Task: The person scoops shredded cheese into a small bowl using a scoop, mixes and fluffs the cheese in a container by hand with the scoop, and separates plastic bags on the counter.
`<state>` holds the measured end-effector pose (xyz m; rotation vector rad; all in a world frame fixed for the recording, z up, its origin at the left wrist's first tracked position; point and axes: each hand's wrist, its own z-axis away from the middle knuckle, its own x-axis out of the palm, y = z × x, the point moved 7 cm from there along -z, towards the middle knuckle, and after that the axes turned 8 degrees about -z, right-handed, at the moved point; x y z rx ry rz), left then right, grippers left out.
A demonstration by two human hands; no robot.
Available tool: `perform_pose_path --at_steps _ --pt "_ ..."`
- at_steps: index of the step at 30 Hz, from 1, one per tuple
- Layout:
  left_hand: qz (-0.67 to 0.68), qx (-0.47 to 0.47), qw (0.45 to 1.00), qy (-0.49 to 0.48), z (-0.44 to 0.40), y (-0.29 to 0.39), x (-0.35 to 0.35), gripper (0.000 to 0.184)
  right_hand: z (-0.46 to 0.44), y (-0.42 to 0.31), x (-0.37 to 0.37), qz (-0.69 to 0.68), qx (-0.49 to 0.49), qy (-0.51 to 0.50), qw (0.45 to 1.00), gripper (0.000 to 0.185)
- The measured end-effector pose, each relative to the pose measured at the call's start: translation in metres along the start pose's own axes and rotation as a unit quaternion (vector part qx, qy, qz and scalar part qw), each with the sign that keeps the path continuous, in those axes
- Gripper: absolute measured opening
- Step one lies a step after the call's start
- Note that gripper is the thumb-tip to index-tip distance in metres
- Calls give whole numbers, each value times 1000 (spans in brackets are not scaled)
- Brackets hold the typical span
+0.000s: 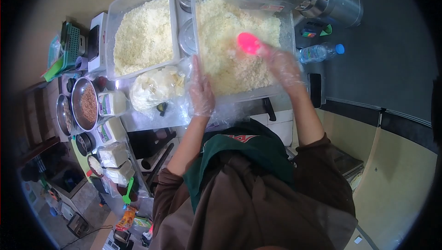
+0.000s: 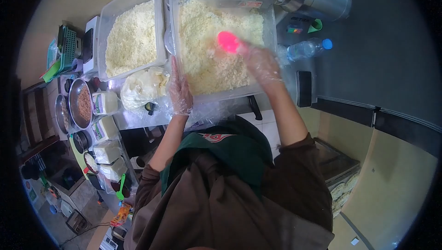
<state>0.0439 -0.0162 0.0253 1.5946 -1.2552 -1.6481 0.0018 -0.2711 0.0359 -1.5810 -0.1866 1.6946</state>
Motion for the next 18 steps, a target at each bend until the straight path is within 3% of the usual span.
perform_pose_path --at_steps 4,6,8,11,13,15,16,18 --pt "5 6 1000 4 -1 -2 3 64 24 -9 -44 159 1 68 985 30" --pt "-9 -8 1000 0 0 0 1 63 37 18 -4 224 -53 -58 971 38" --pt "2 -11 1000 2 0 -2 2 63 49 -14 25 91 -56 -97 990 47" --pt "5 -21 1000 -4 2 -2 3 62 30 -44 55 68 -4 -149 986 55" --pt "-5 -26 1000 -4 1 -2 0 62 14 -57 29 26 109 -131 985 56" --pt "-1 -23 1000 -5 0 1 0 62 3 -53 -14 -36 13 29 999 56" --pt "0 -23 1000 -7 0 -2 2 62 -9 -26 -14 -35 14 30 999 56" --pt "12 16 1000 18 0 -4 3 63 -35 25 3 155 7 15 988 54"
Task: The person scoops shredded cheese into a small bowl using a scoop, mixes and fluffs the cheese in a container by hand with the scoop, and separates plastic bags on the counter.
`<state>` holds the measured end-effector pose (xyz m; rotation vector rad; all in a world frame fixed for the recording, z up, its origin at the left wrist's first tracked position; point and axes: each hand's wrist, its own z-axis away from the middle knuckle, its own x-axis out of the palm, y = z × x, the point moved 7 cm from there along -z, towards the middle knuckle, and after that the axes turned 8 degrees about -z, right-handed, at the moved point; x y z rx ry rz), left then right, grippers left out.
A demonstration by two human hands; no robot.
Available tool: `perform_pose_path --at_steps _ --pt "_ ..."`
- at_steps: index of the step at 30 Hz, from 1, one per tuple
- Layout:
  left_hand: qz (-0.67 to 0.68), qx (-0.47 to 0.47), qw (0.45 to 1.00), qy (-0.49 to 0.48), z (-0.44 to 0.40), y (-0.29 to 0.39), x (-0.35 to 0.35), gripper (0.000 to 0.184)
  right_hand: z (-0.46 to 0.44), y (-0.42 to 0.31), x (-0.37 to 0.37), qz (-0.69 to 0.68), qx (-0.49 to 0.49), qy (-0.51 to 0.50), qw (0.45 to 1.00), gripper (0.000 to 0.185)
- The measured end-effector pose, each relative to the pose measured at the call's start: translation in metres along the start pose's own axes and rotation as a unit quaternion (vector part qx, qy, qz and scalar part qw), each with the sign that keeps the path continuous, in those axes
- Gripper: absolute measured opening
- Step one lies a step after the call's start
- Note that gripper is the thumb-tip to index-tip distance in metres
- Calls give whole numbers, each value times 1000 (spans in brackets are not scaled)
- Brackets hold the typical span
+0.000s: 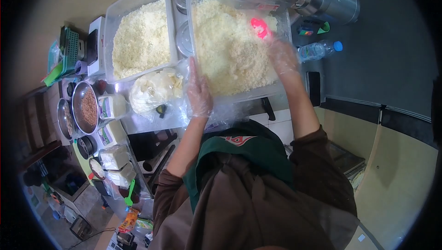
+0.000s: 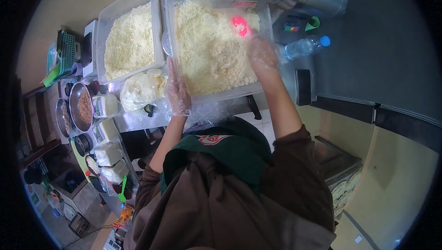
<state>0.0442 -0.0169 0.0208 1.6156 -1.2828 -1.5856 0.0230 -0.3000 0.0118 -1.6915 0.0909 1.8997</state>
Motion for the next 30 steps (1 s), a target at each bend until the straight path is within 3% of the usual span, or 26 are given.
perform_pose_path --at_steps 2,4,7,9,12,14,15,16,17,18,19,20,22,23,24,25,29,30 --pt "-15 5 1000 5 -1 1 -1 63 27 -36 -6 -15 6 11 1000 46" --pt "-31 12 999 6 -1 1 -1 63 43 -52 11 -34 13 -119 992 37" --pt "-64 21 998 3 -2 6 -5 63 58 -72 -24 -88 -22 -102 991 41" --pt "0 -66 997 -44 -1 0 -1 63 59 -71 -21 -130 -42 -86 987 44" --pt "-20 -30 999 -24 -2 6 -4 63 32 -82 7 -132 -109 -140 975 44" --pt "3 -37 999 -29 -1 4 -1 64 4 -59 11 -116 85 -178 974 42" --pt "27 -45 998 -31 -2 2 1 65 0 -47 -5 -200 5 -32 979 43" --pt "26 -46 998 -31 -2 1 0 65 7 -26 -24 -278 -73 113 951 43" --pt "-4 -26 1000 -17 -3 2 -1 64 13 -21 -36 -278 -74 113 951 43" --pt "-34 -6 999 -5 -2 4 -2 63 24 -23 -47 -97 -60 70 991 43" --pt "-32 -7 999 -7 -2 4 -2 63 37 -18 -51 88 -44 24 995 43" --pt "-18 -11 1000 -13 -2 2 -1 63 51 -1 -39 92 -44 25 995 43" --pt "-4 -17 1000 -13 -1 0 -1 62 82 10 -6 -150 -231 64 959 37" --pt "-6 -16 1000 -18 -1 -3 1 63 84 -12 -11 -150 -236 63 958 37" --pt "-9 -15 1000 -25 -1 -4 1 64 79 -44 0 -65 -128 -67 987 36" --pt "-11 -14 1000 -23 -2 -3 1 64 80 -57 11 23 -14 -193 981 34" --pt "-14 -30 999 -31 -2 -1 0 64 59 -72 3 -34 25 -186 982 35" --pt "-5 -38 999 -33 -2 -1 1 64 54 -79 -8 -47 -34 -115 992 34"
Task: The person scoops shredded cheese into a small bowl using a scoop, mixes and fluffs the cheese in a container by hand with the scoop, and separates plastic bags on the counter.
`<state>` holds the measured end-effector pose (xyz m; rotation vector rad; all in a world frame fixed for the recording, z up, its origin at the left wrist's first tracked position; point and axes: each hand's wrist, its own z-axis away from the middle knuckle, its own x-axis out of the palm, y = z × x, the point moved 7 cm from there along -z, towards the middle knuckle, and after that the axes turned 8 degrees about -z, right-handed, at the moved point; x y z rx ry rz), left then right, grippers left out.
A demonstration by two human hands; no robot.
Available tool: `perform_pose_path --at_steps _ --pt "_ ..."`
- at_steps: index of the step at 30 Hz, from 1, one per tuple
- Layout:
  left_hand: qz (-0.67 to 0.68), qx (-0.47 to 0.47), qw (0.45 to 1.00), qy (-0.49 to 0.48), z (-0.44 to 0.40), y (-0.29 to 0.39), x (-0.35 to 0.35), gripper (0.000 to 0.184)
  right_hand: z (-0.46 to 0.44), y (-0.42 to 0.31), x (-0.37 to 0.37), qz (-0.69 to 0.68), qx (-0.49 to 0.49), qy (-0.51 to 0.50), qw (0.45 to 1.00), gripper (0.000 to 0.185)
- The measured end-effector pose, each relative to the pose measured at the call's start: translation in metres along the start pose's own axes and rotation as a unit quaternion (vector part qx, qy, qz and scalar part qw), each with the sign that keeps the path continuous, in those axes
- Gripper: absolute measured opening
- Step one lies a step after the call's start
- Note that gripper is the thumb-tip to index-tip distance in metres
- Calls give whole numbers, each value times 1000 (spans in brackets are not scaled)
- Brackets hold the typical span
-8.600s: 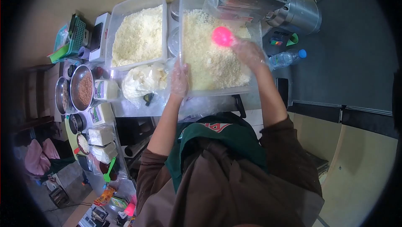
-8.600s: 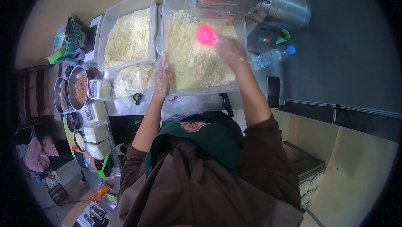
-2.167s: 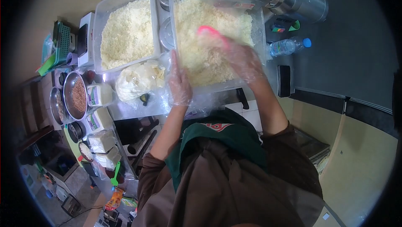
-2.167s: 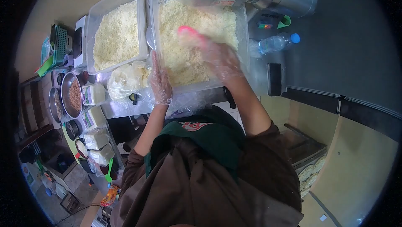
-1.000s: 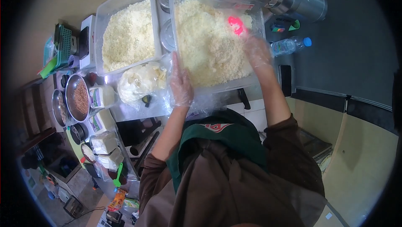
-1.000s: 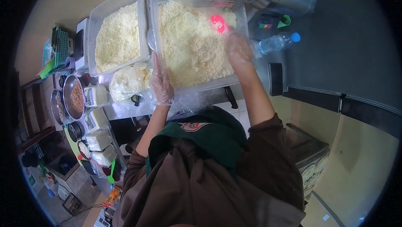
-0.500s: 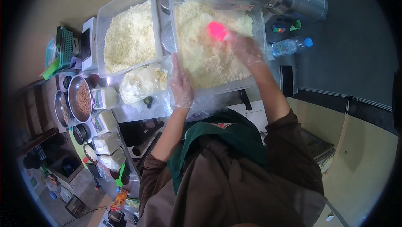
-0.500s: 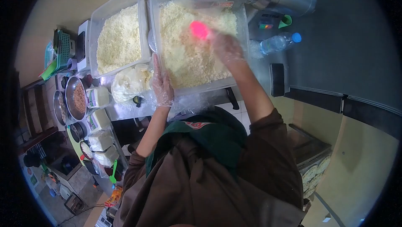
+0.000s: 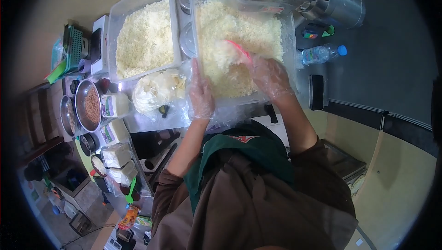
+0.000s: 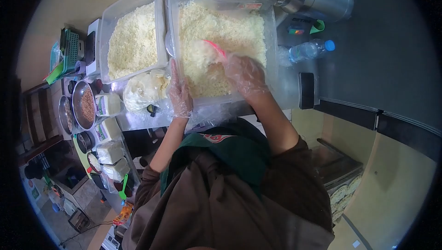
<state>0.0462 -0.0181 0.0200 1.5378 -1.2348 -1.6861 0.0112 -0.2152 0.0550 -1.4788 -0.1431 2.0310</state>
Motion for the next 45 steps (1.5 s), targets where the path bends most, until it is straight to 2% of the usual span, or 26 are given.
perform_pose_path --at_steps 1,4,5,7,11,13,14,16,18,19,20,21,22,24,25,27,29,31,33,34,37,39,40,42,43,45 --pt "0 1 1000 -2 0 1 1 64 1 -8 -11 -3 -63 69 996 33" --pt "19 -9 1000 -2 0 -2 0 65 2 -9 -29 12 -34 122 992 28" --pt "-18 18 1000 18 -1 -1 -2 62 2 -8 -30 12 -36 120 992 28" --pt "-53 42 997 35 1 2 -3 59 7 -2 -45 -27 -54 192 979 26" --pt "-27 32 999 25 0 -2 -1 61 4 17 -29 -93 -84 201 972 28" --pt "-31 37 999 25 0 -1 -1 62 -1 29 -15 41 -52 181 981 31" --pt "-19 35 999 31 -1 -1 -1 63 -4 36 -15 41 -52 180 981 31" --pt "-8 35 999 39 -3 9 -6 65 -9 54 -22 77 62 132 986 39" --pt "-222 110 963 104 -3 39 -20 61 1 55 -29 51 63 148 986 42" --pt "-221 110 964 100 -9 53 -25 61 8 56 -31 27 64 163 984 46" --pt "-299 153 941 46 -17 72 -21 50 13 60 -24 27 66 162 984 46" --pt "-373 195 907 -8 -23 84 -13 41 18 56 -17 0 6 191 982 50" --pt "-375 196 906 -6 -31 89 -11 41 21 51 -12 -28 -56 221 973 54" --pt "-467 159 859 -138 -46 86 20 25 27 55 -4 -70 -63 242 966 56" --pt "-468 161 858 -138 -53 88 29 25 30 60 -3 -110 -66 262 957 58" --pt "-555 112 799 -202 -61 73 50 26 32 65 0 -129 -81 284 947 58" --pt "-573 108 789 -193 -66 68 57 27 33 67 0 -151 -96 305 935 59" --pt "-590 105 779 -184 -67 61 62 27 29 68 4 -136 -45 251 957 56" --pt "-598 131 772 -171 -67 59 63 15 30 70 3 -150 -60 270 949 56" --pt "-600 132 770 -171 -67 60 65 15 31 68 1 -161 -79 287 941 55" --pt "-559 142 796 -184 -65 64 63 15 29 71 7 -158 -29 225 961 54" --pt "-465 195 853 -132 -59 81 58 19 29 71 8 -155 -26 216 964 54" --pt "-466 193 854 -131 -59 83 56 19 30 72 9 -149 -20 209 966 54" --pt "-415 91 895 -135 -63 77 41 15 29 72 8 -157 -30 217 963 53" --pt "-416 90 894 -136 -63 77 32 15 29 72 8 -164 -37 224 960 52" --pt "-279 89 954 -64 -63 81 -9 10 28 73 10 -162 -39 220 961 51"
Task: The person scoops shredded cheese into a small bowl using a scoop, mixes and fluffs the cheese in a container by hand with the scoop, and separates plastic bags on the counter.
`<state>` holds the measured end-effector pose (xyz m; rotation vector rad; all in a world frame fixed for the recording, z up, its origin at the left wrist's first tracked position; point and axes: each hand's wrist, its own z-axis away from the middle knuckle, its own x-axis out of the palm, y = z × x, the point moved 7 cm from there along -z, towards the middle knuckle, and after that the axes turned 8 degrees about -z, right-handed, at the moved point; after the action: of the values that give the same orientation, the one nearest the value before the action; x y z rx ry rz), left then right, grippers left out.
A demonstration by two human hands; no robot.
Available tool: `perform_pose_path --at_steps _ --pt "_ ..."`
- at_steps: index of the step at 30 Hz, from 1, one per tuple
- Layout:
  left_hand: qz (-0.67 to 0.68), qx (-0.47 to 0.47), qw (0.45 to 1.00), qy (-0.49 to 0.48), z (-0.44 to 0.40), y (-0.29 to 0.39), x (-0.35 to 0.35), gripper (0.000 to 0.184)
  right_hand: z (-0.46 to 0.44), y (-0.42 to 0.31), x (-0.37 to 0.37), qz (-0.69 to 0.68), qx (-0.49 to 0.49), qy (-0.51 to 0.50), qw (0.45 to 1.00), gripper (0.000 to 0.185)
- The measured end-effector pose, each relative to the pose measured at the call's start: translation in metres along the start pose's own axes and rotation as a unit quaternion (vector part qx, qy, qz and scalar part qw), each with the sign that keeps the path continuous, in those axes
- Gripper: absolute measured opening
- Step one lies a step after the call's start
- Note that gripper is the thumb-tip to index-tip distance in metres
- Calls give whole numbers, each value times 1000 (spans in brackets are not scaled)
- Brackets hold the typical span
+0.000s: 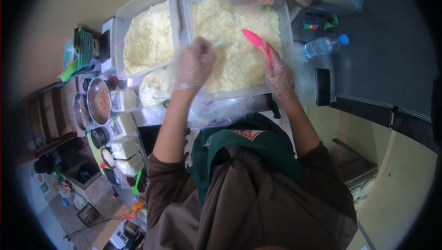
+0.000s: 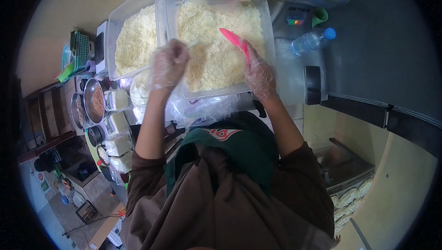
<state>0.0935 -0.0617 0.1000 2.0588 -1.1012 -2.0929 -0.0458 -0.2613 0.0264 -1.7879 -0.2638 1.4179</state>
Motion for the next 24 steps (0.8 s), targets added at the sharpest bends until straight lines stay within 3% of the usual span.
perform_pose_path --at_steps 5,6,8,10,11,13,15,17,18,19,20,21,22,23,24 --pt "-146 4 989 38 19 -48 -41 13 -3 -8 -3 -26 -24 -16 999 45" --pt "-146 2 988 40 24 -55 -39 13 -6 -9 -1 -27 12 -67 997 42" --pt "-319 16 945 -68 35 -69 -18 19 -2 -12 8 -29 46 -120 991 41" --pt "-377 -16 919 -115 44 -90 -2 22 13 -46 25 -70 -102 -196 973 44" --pt "-432 -46 886 -161 50 -105 7 25 12 -52 30 -69 -102 -196 973 44" --pt "-435 -65 878 -186 57 -128 12 26 7 -50 49 8 -50 -265 963 44" --pt "-437 -84 870 -214 64 -134 13 28 -34 -14 54 69 -19 -236 969 43" --pt "-286 -151 927 -191 67 -116 2 31 -51 15 36 131 12 -204 970 41" --pt "-284 -150 928 -188 67 -111 5 31 -60 15 12 137 -20 -131 982 38" --pt "-163 -120 971 -128 64 -100 7 34 -67 8 -7 143 -53 -58 987 35" --pt "-39 -89 993 -67 64 -89 10 40 -71 4 -8 147 -53 -58 986 35" --pt "-34 -89 993 -68 63 -90 28 40 -73 -8 -11 157 -96 -18 983 33" --pt "85 -55 995 -26 60 -88 47 44 -73 -20 -12 166 -139 21 976 30" --pt "202 -19 979 18 59 -82 56 51 -83 -23 1 169 -139 20 976 30" --pt "204 -19 979 19 58 -71 62 51 -101 -15 19 124 -55 5 991 36"
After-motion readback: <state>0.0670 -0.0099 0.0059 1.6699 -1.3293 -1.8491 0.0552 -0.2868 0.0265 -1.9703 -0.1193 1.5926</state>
